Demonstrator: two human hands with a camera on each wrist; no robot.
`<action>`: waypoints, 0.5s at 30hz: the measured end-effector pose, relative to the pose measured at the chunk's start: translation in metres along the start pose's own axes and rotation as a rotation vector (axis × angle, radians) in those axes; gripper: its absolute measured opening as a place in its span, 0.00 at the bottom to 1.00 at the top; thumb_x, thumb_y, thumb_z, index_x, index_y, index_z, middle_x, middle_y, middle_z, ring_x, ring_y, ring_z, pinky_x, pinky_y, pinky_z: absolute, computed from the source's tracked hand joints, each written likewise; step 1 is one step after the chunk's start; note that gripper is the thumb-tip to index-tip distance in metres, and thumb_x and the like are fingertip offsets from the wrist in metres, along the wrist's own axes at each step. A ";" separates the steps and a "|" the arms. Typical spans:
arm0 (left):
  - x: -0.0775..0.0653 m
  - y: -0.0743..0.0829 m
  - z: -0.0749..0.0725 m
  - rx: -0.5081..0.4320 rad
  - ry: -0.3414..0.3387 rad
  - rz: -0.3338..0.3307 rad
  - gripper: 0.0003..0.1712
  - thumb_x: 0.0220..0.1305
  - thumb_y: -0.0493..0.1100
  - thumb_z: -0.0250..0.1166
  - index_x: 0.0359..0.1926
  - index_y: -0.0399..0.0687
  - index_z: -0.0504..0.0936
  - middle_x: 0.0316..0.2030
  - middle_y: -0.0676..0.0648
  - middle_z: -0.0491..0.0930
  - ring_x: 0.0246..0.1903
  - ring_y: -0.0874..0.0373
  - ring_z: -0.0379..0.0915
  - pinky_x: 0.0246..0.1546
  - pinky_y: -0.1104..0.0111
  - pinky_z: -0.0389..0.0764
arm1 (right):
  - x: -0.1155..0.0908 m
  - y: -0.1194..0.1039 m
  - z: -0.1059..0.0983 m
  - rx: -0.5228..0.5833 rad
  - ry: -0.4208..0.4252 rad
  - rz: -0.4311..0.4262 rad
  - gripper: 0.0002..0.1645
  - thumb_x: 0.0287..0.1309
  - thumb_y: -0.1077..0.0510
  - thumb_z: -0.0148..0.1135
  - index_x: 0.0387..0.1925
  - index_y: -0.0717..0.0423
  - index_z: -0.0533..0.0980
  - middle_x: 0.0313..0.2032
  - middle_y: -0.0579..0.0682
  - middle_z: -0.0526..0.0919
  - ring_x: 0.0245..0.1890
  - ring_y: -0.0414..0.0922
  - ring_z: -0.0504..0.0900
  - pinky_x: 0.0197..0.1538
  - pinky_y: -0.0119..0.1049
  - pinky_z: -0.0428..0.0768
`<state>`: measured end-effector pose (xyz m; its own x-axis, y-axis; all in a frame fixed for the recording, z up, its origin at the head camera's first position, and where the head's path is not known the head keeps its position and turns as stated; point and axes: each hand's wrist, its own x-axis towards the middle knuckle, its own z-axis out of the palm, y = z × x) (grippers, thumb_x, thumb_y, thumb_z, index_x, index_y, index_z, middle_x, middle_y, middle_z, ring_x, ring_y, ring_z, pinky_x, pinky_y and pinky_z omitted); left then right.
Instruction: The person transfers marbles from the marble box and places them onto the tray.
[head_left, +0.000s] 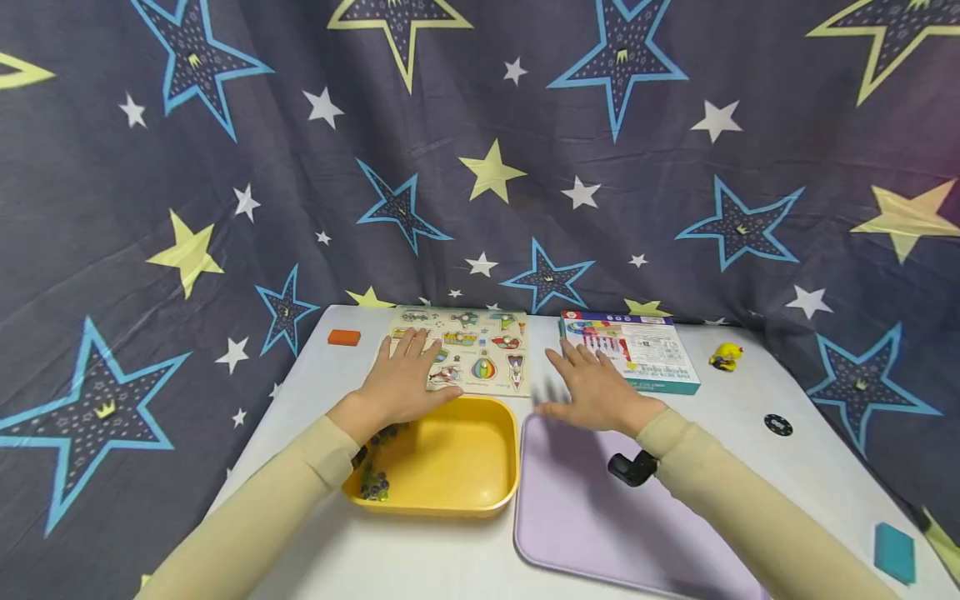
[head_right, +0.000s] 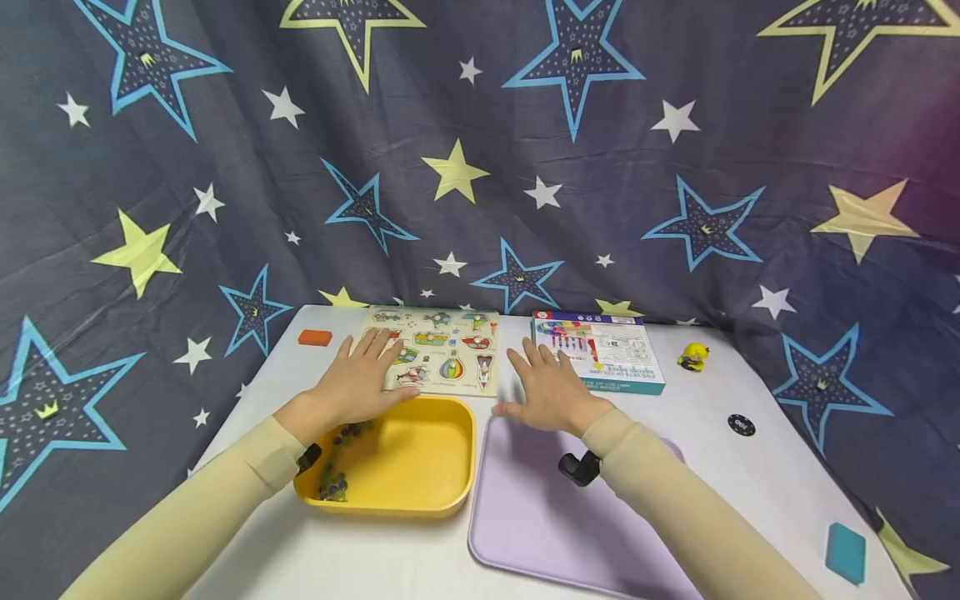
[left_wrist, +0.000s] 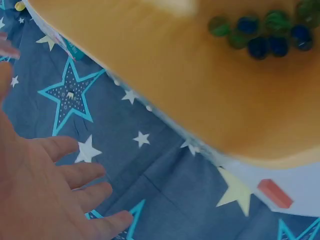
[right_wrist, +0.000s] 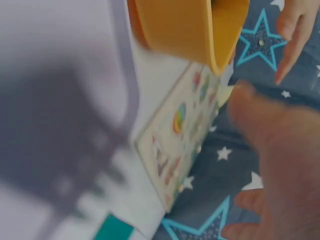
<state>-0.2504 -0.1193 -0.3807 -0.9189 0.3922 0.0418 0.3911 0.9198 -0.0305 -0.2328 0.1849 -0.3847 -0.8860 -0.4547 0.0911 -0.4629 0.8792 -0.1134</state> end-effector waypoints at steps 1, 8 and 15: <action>-0.003 -0.004 0.001 -0.011 0.001 0.003 0.50 0.52 0.78 0.41 0.67 0.52 0.57 0.67 0.40 0.51 0.67 0.44 0.38 0.61 0.44 0.43 | -0.001 -0.002 0.003 0.013 0.027 -0.018 0.53 0.46 0.28 0.54 0.65 0.57 0.59 0.64 0.64 0.58 0.60 0.63 0.61 0.59 0.61 0.57; -0.024 -0.029 0.001 -0.284 -0.044 -0.066 0.34 0.60 0.65 0.50 0.59 0.50 0.71 0.58 0.45 0.69 0.59 0.46 0.60 0.57 0.51 0.62 | -0.011 -0.034 0.021 0.238 0.174 -0.038 0.26 0.51 0.45 0.62 0.50 0.52 0.75 0.48 0.48 0.79 0.49 0.46 0.76 0.52 0.43 0.73; -0.049 -0.057 0.007 -0.534 -0.115 -0.108 0.32 0.62 0.62 0.51 0.58 0.46 0.71 0.55 0.42 0.71 0.56 0.45 0.65 0.54 0.50 0.65 | -0.021 -0.084 0.040 0.519 0.267 -0.085 0.15 0.52 0.52 0.63 0.43 0.48 0.79 0.41 0.39 0.80 0.36 0.38 0.77 0.39 0.35 0.77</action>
<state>-0.2286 -0.1911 -0.3880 -0.9432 0.3187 -0.0935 0.2378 0.8446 0.4797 -0.1770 0.1148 -0.4169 -0.8384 -0.4100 0.3590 -0.5450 0.6255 -0.5584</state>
